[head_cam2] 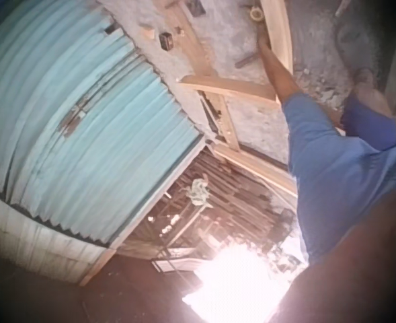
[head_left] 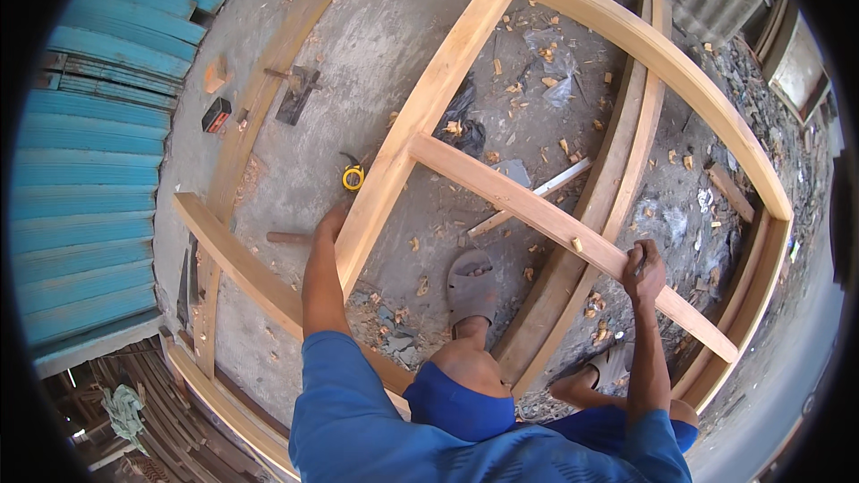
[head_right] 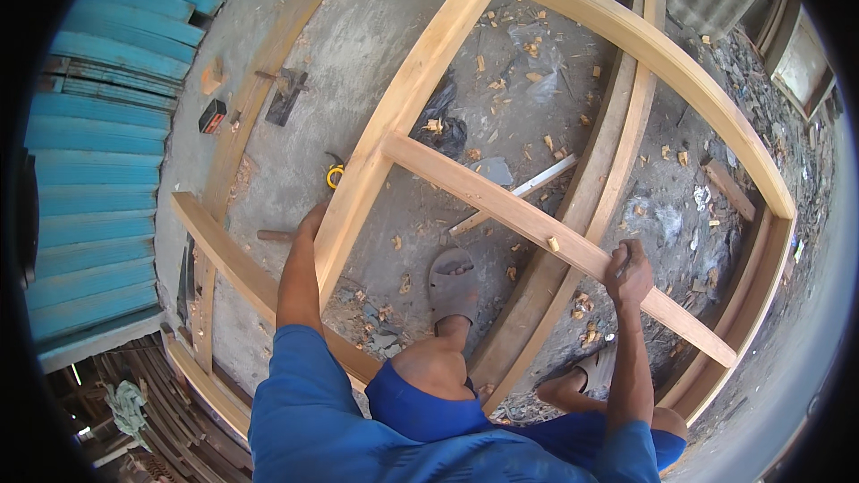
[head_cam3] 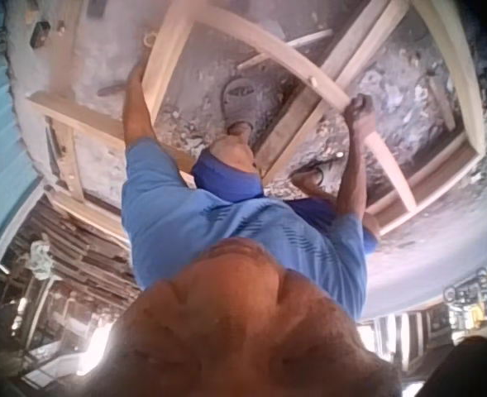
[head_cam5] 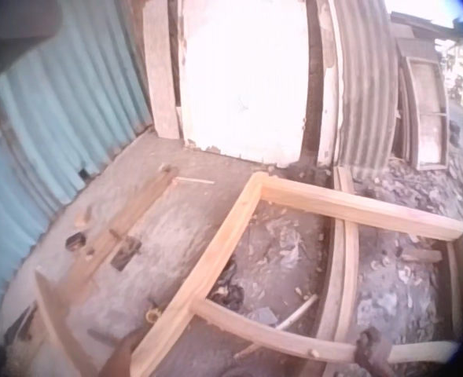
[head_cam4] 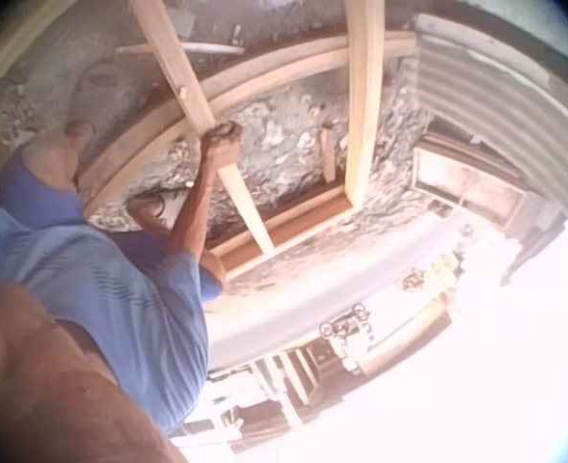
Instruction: The person marks a large wooden frame using a pencil, then picks up a long wooden plank, places it across the frame, and uses a pencil to mark intersection points on the wood.
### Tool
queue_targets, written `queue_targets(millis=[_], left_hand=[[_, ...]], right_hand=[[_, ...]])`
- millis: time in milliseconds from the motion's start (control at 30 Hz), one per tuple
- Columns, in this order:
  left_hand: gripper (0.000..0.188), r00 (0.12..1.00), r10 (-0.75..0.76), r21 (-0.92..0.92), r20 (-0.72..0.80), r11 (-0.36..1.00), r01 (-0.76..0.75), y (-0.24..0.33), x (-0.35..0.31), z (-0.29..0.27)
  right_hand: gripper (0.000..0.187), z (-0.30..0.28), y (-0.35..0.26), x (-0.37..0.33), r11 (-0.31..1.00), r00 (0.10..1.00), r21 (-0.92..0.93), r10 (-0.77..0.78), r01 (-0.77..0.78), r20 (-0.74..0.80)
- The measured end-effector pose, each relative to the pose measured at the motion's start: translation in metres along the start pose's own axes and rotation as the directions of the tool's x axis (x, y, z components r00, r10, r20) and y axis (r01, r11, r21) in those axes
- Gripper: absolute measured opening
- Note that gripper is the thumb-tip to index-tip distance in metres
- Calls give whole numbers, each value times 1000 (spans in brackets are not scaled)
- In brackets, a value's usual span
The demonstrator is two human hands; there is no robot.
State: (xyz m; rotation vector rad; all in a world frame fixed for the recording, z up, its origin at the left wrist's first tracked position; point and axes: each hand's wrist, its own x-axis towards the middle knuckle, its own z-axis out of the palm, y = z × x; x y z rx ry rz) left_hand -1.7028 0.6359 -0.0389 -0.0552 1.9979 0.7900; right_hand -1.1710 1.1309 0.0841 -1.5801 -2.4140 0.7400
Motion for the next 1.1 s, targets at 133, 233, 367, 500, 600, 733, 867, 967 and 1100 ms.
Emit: queue_targets(millis=[133,233,367,500,600,733,867,967,1100], left_hand=[[93,883,275,690,-381,720,73,96,19,56],[91,889,406,803,-213,591,-77,98,28,31],[85,936,299,751,-185,657,-61,115,45,64],[75,895,386,792,-226,607,-62,107,30,48],[59,566,441,469,-696,877,-107,91,11,24],[45,599,125,-333,-791,733,-593,122,-59,15],[49,795,445,-372,-412,714,-593,170,-154,118],[65,907,420,-204,2,889,-411,172,-202,201],[75,720,589,308,367,653,-692,157,-213,281]], right_hand=[[24,-6,21,1,995,996,-96,-23,14,-89],[23,0,14,2,997,997,-55,-50,47,-56],[23,1,22,1,997,996,-70,-44,38,-81],[23,-1,9,-1,998,996,-40,-44,41,-77],[23,3,7,-2,997,999,-67,-29,27,-32],[24,1,5,-1,996,1000,-91,-8,7,-12],[25,-9,21,-1,995,995,-96,-21,12,-97],[32,-15,5,-9,959,960,109,-246,260,-131],[49,-64,-80,-59,833,813,383,-514,399,271]])
